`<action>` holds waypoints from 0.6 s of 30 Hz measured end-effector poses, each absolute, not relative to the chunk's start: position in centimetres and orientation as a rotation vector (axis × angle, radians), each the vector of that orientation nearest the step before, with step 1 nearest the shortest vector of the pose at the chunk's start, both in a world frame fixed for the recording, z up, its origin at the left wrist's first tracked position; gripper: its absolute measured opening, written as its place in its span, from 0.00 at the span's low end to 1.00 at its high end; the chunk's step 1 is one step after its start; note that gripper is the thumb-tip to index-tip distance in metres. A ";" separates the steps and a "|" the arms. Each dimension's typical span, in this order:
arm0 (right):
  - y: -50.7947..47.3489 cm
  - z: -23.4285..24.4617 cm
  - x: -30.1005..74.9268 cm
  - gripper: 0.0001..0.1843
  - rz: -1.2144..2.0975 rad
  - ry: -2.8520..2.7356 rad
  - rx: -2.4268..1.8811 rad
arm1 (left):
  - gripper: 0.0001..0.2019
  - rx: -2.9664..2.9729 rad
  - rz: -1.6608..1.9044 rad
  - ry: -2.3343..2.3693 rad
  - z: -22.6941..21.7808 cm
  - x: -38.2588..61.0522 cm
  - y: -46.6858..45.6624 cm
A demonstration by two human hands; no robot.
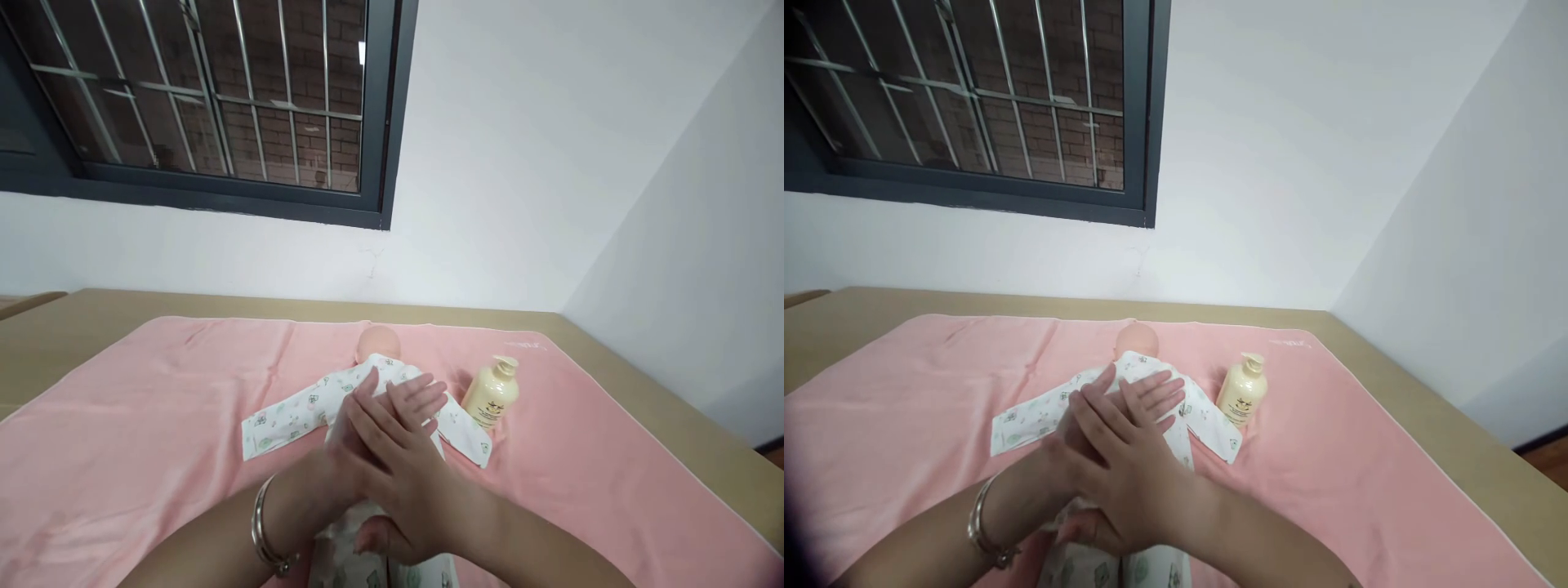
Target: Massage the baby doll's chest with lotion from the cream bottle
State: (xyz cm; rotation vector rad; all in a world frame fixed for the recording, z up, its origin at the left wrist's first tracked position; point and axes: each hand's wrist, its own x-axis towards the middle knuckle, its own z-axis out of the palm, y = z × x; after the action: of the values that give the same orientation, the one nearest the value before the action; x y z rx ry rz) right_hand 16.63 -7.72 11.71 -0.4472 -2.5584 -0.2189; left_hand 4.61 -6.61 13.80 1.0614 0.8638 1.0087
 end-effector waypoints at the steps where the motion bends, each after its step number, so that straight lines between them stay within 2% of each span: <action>1: -7.1 12.0 17.1 0.39 -0.191 -2.565 -0.439 | 0.28 1.099 0.991 0.950 13.7 5.1 -7.2; 4: -4.9 12.7 18.4 0.33 -0.128 -2.466 -0.647 | 0.34 1.065 0.907 0.916 13.9 5.4 -8.4; 7: -3.6 12.7 18.9 0.31 -0.078 -2.247 -0.900 | 0.32 0.789 0.828 0.535 15.1 4.1 -8.6; 12: -5.4 12.3 18.1 0.33 0.004 -2.182 -0.931 | 0.34 0.512 0.713 0.396 16.7 1.5 -8.4; 18: -8.2 13.9 18.0 0.37 -0.083 -2.249 -0.940 | 0.38 0.537 0.709 0.427 16.7 2.4 -10.5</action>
State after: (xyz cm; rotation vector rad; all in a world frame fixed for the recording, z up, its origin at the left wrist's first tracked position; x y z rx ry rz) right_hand 17.99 -8.25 13.89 -0.9402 -2.2494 -0.0826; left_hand 2.43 -10.50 16.69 0.5366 0.4272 0.7093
